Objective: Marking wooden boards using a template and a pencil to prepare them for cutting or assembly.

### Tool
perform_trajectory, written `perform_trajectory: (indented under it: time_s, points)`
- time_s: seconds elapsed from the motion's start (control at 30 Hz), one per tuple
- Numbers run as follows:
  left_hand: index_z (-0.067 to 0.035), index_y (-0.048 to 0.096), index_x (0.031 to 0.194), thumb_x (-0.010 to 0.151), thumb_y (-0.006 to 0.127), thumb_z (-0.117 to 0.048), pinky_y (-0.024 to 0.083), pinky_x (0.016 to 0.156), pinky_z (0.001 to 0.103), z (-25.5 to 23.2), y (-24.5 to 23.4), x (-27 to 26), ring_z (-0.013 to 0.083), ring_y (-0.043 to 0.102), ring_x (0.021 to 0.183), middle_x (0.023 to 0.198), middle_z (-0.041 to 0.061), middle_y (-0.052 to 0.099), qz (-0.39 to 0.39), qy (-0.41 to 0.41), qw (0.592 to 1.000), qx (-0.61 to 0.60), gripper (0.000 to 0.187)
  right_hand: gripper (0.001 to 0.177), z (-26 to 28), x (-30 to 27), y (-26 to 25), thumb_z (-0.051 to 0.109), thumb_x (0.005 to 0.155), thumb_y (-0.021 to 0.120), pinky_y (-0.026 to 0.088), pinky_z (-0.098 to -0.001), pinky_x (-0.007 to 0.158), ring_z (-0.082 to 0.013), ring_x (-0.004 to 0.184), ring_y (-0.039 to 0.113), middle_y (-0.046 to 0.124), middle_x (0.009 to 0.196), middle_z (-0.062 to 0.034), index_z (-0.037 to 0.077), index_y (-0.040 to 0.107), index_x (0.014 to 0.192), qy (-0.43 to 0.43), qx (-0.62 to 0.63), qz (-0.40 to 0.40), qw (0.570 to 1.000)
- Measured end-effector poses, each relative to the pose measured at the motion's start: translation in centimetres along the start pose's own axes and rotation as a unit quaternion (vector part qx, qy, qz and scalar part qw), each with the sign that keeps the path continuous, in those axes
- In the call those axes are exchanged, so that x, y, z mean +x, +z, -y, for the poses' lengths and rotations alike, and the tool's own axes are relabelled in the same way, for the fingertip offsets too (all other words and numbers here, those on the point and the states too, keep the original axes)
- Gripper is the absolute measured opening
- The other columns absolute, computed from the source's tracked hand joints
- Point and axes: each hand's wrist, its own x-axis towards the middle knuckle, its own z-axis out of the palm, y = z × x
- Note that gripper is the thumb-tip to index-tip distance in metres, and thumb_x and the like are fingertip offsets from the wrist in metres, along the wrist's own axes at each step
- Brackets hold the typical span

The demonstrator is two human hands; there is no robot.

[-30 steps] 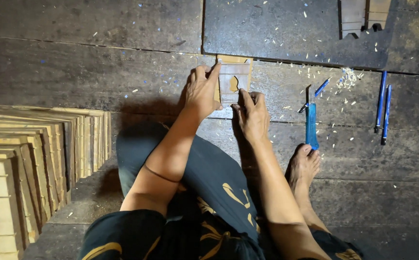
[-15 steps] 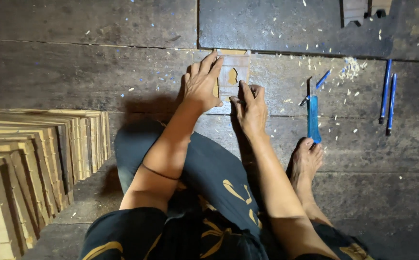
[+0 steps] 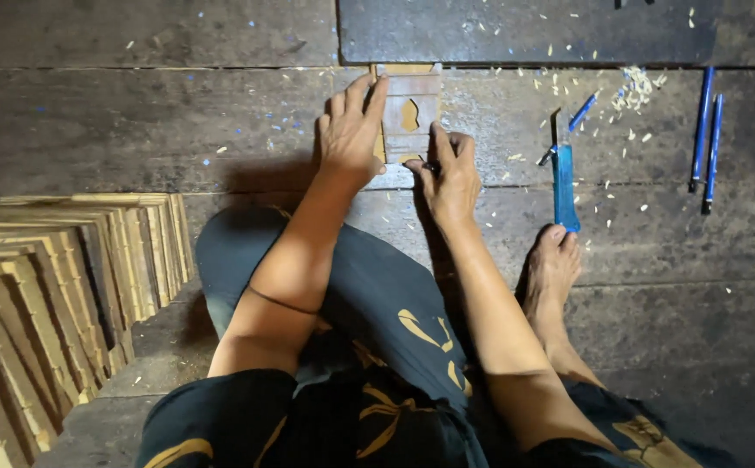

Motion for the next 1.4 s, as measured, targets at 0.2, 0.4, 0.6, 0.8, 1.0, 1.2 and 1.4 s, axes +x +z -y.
perform_trajectory:
  time_s: [0.2,0.4,0.6,0.8,1.0,1.2,1.4]
  points:
    - [-0.017,0.027,0.159,0.039,0.097,-0.011,0.041,0.1,0.046,0.3,0.1,0.0,0.0311,0.041,0.131,0.159,0.003,0.031,-0.01,0.005,1.0,-0.007,0.138,0.067,-1.0,0.7,-0.6,0.026,0.082,0.089,0.052,-0.0368,0.072,-0.0269,0.08,0.059,0.056,0.104,-0.0141,0.001,0.061,0.138,0.008,0.075,0.035,0.997]
    - [-0.016,0.022,0.16,0.04,0.104,-0.024,0.04,0.103,0.048,0.4,-0.5,0.1,0.0323,0.037,0.136,0.162,0.006,0.026,0.031,0.006,0.999,-0.011,0.146,0.065,-0.6,0.6,-0.6,0.029,0.085,0.087,0.052,-0.0367,0.069,-0.0263,0.08,0.059,0.056,0.106,-0.0151,0.001,0.063,0.138,0.008,0.062,0.027,0.998]
    - [-0.013,0.021,0.164,0.053,0.103,-0.034,0.04,0.103,0.05,-0.1,-2.4,0.1,0.0343,0.033,0.14,0.164,0.011,0.022,0.092,-0.001,0.996,-0.02,0.139,0.068,-2.0,0.1,0.6,0.038,0.085,0.089,0.055,-0.0516,0.076,-0.0396,0.09,0.069,0.057,0.112,-0.0092,0.019,0.062,0.144,0.06,0.057,0.041,0.996]
    - [-0.014,0.018,0.165,0.055,0.102,-0.034,0.039,0.103,0.049,0.0,-2.2,0.2,0.034,0.033,0.139,0.165,0.01,0.02,0.097,-0.007,0.995,-0.019,0.139,0.067,-2.4,0.1,0.8,0.039,0.087,0.086,0.056,-0.0534,0.079,-0.041,0.096,0.068,0.054,0.113,-0.0088,0.018,0.06,0.145,0.055,0.04,0.054,0.996]
    - [-0.013,0.016,0.165,0.055,0.103,-0.04,0.036,0.107,0.051,-0.7,-3.7,-0.5,0.0376,0.029,0.144,0.166,0.015,0.017,0.09,0.0,0.995,-0.053,0.143,0.033,-4.5,1.1,-1.0,0.013,0.103,0.064,0.052,-0.0446,0.084,-0.0404,0.097,0.064,0.053,0.11,-0.0137,0.012,0.066,0.136,-0.001,0.051,-0.022,0.998]
    - [-0.015,0.04,0.157,0.066,0.095,-0.049,0.023,0.115,0.054,-1.7,-3.9,-1.6,0.0364,0.023,0.144,0.16,0.012,0.025,0.034,0.064,0.997,-0.024,0.112,0.059,-4.2,4.0,-5.4,0.047,0.11,0.028,0.05,-0.0263,0.063,-0.0149,0.068,0.062,0.072,0.082,-0.0041,0.017,0.077,0.096,0.134,0.21,-0.244,0.937]
    - [-0.016,0.049,0.151,0.076,0.088,-0.045,0.021,0.111,0.055,-2.3,-2.8,-1.3,0.0317,0.023,0.142,0.157,0.007,0.03,0.019,0.064,0.998,0.011,0.089,0.054,-2.6,4.5,-2.6,0.045,0.101,0.057,0.064,-0.0266,0.054,-0.0168,0.061,0.073,0.073,0.079,-0.0191,-0.007,0.07,0.092,0.303,0.497,-0.203,0.787]
